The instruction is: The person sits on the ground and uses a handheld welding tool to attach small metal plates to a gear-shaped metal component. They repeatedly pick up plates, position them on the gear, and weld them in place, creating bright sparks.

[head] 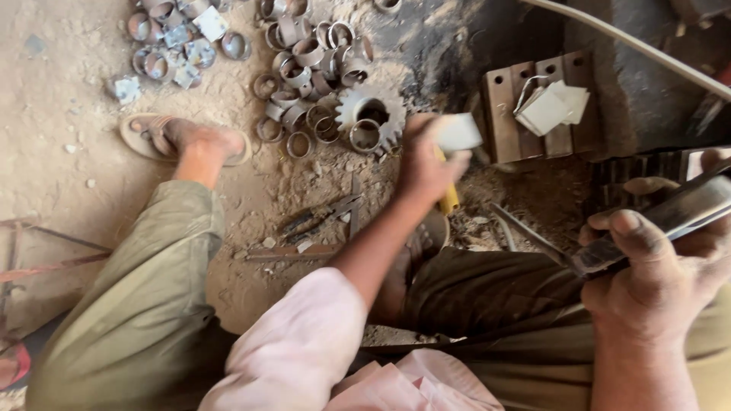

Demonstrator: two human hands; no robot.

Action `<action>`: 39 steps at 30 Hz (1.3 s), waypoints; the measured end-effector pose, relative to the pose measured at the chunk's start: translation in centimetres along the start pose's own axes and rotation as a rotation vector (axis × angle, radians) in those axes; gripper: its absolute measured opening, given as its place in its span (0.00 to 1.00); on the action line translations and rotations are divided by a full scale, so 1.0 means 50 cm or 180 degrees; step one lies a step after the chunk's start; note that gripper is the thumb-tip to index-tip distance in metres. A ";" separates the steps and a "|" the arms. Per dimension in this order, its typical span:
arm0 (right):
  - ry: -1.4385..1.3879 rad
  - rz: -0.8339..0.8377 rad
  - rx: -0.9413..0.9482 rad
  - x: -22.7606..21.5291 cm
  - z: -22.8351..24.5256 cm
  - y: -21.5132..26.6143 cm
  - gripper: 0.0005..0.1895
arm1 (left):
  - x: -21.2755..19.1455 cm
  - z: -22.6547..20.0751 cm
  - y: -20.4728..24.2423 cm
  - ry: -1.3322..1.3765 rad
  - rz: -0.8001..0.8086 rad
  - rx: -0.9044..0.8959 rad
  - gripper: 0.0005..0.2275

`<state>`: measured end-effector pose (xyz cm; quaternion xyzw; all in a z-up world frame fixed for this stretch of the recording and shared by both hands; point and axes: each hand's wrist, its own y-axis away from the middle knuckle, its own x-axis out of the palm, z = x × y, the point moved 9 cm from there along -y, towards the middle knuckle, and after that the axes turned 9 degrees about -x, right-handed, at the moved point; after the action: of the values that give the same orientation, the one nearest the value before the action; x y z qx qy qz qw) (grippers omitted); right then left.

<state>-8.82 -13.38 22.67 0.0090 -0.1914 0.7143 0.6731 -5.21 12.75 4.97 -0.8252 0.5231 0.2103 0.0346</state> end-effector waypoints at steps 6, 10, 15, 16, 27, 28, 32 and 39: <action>-0.0074 -0.0019 0.0224 -0.023 -0.039 0.012 0.10 | -0.285 0.090 0.028 -0.0782 -0.0910 -0.0325 0.27; -0.0038 0.0008 0.0196 -0.010 -0.035 0.011 0.10 | -0.305 0.143 0.012 -0.0761 -0.0946 -0.0663 0.33; 0.0004 -0.0150 0.0250 0.018 -0.027 0.005 0.15 | -0.278 0.164 -0.002 -0.0932 -0.1050 -0.0207 0.34; 0.0039 -0.0186 0.0253 0.026 -0.024 0.003 0.17 | -0.270 0.169 -0.003 -0.0884 -0.1055 -0.0184 0.35; 0.0527 -0.0030 0.0222 0.017 -0.041 0.000 0.12 | -0.257 0.160 0.001 -0.0766 -0.1005 0.0460 0.43; 0.0521 -0.0025 0.0222 0.014 -0.043 -0.001 0.12 | -0.258 0.164 0.002 -0.0731 -0.0970 0.0453 0.44; 0.0321 -0.0079 0.0279 0.015 -0.048 -0.002 0.12 | -0.254 0.186 0.003 -0.0607 -0.0840 0.0243 0.42; 0.0284 -0.0229 0.0308 0.019 -0.042 -0.004 0.26 | -0.253 0.204 -0.005 -0.0703 -0.0918 0.0118 0.43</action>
<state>-8.20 -11.88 21.01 0.0165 -0.1261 0.6978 0.7049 -12.77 26.42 0.49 -0.8628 0.3962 0.2828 0.1369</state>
